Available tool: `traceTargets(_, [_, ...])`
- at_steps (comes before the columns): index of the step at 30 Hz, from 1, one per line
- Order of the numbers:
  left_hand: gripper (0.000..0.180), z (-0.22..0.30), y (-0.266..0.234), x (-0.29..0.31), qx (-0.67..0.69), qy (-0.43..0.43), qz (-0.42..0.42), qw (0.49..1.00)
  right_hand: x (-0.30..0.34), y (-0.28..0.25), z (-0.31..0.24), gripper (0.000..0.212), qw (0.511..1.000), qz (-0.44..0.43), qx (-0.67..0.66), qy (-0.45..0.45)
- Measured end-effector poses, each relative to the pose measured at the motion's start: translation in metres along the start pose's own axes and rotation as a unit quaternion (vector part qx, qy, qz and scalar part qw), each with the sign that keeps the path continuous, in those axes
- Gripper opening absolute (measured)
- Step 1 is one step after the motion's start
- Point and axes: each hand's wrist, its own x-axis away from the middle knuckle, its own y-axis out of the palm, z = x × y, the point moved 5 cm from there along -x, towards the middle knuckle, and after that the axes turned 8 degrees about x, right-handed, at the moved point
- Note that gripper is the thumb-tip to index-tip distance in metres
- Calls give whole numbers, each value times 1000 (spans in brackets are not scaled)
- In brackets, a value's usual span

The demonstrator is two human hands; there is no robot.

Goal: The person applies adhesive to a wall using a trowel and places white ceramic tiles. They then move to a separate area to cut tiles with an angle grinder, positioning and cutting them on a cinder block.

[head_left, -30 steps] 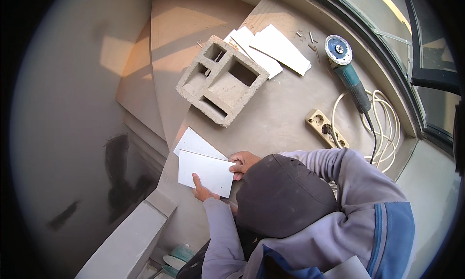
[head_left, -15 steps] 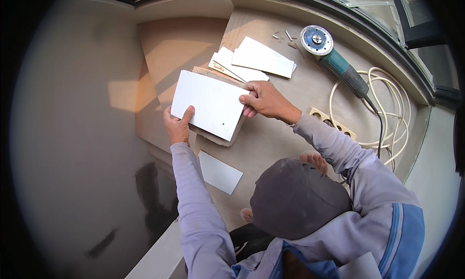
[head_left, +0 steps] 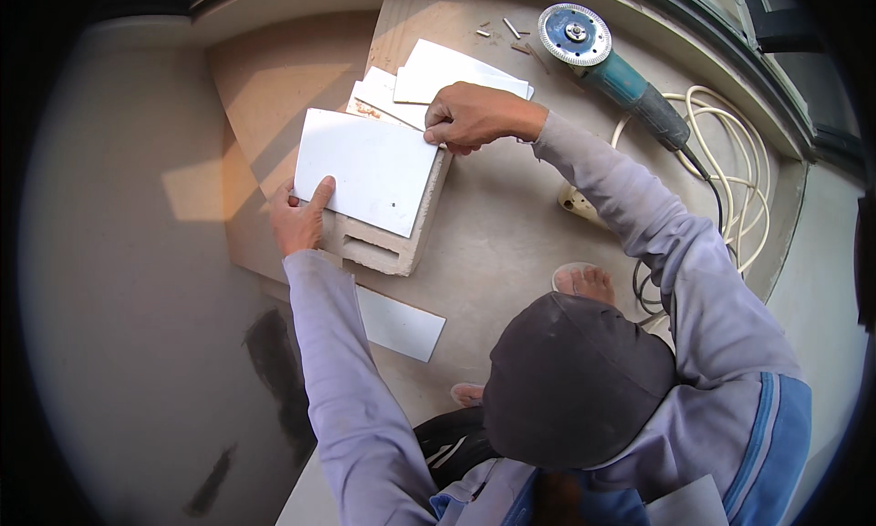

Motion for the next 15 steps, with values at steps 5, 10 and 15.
traceTargets(5, [65,16,11,-33,8,119,38,992,2,5,8,28,991,23,-132,18])
traceTargets(10, [42,35,28,-44,133,58,-13,989,10,17,17,32,983,52,-175,-19])
traceTargets(15, [40,26,32,-45,153,46,9,987,23,27,20,28,975,154,-139,-81])
